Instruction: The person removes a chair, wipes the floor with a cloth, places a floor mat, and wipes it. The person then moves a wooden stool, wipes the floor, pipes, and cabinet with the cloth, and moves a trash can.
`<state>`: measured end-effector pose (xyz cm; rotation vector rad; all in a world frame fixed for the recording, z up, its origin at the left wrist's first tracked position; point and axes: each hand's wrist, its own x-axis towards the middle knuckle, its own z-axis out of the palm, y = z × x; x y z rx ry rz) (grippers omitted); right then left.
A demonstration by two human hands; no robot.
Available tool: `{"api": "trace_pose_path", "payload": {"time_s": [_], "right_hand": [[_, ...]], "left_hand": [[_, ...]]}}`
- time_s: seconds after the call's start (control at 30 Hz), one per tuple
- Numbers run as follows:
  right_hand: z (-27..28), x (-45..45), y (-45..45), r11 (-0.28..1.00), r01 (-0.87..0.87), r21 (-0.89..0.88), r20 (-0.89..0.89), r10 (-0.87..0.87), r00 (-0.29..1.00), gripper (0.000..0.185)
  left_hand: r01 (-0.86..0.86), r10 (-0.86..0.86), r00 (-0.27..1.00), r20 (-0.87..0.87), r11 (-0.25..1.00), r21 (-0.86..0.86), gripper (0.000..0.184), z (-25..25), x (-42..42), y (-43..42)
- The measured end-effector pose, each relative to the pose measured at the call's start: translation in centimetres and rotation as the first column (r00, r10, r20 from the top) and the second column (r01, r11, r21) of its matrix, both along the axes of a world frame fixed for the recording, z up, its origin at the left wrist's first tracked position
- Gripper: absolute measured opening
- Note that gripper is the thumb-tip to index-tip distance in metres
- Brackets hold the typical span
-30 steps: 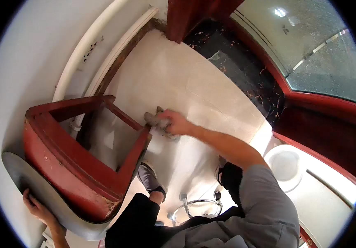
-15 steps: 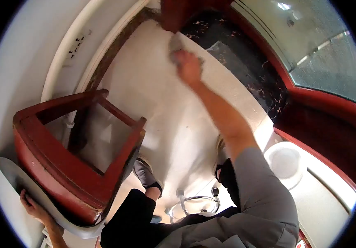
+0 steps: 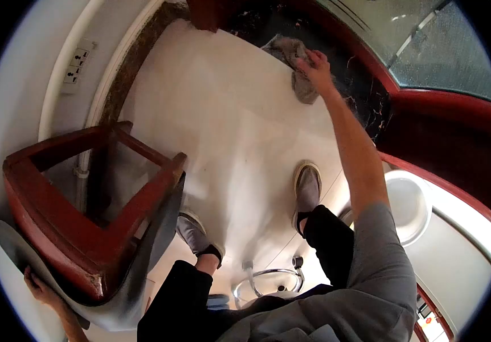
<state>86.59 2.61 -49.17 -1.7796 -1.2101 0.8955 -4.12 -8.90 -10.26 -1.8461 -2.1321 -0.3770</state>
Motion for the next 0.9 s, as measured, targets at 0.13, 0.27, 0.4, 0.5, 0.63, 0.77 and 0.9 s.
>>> {"api": "trace_pose_path", "payload": {"time_s": [0.13, 0.27, 0.4, 0.5, 0.63, 0.77, 0.9], "right_hand": [[-1.7, -10.5, -1.7, 0.977, 0.161, 0.142, 0.820, -0.207, 0.534, 0.046], [-0.6, -19.3, -5.6, 0.989, -0.137, 0.056, 0.710, 0.057, 0.702, 0.030], [0.1, -19.9, -8.9, 0.894, -0.443, 0.072, 0.237, 0.416, 0.878, 0.034], [1.3, -15.4, -7.5, 0.967, -0.248, -0.051, -0.020, 0.247, 0.969, 0.042], [1.7, -10.7, -1.7, 0.999, 0.037, -0.028, 0.158, -0.032, 0.987, 0.047], [-1.3, -19.7, -2.6, 0.991, -0.005, -0.132, 0.583, 0.082, 0.809, 0.037], [3.3, -26.1, -7.8, 0.780, -0.573, -0.252, 0.169, 0.618, 0.768, 0.043]], "left_hand": [[0.010, -0.010, 1.000, 0.020, 1.000, -0.007, 0.029, -0.3, -1.9, 0.0], [0.030, -0.030, 1.000, 0.005, 1.000, 0.008, 0.029, -0.5, -0.6, 0.0], [0.022, -0.021, 1.000, -0.018, 0.999, 0.042, 0.029, -0.7, -0.6, 0.1], [0.030, -0.029, 0.999, -0.024, 0.999, 0.022, 0.028, -0.6, -1.5, 0.4], [-0.062, 0.062, 0.998, 0.017, 0.998, -0.016, 0.028, -0.2, 0.4, 0.6], [0.010, -0.015, 0.992, 0.127, 0.999, 0.043, 0.028, -0.5, -1.4, 0.4], [0.022, -0.024, 0.997, 0.075, 0.999, 0.032, 0.028, -0.6, 1.8, 0.5]]}}
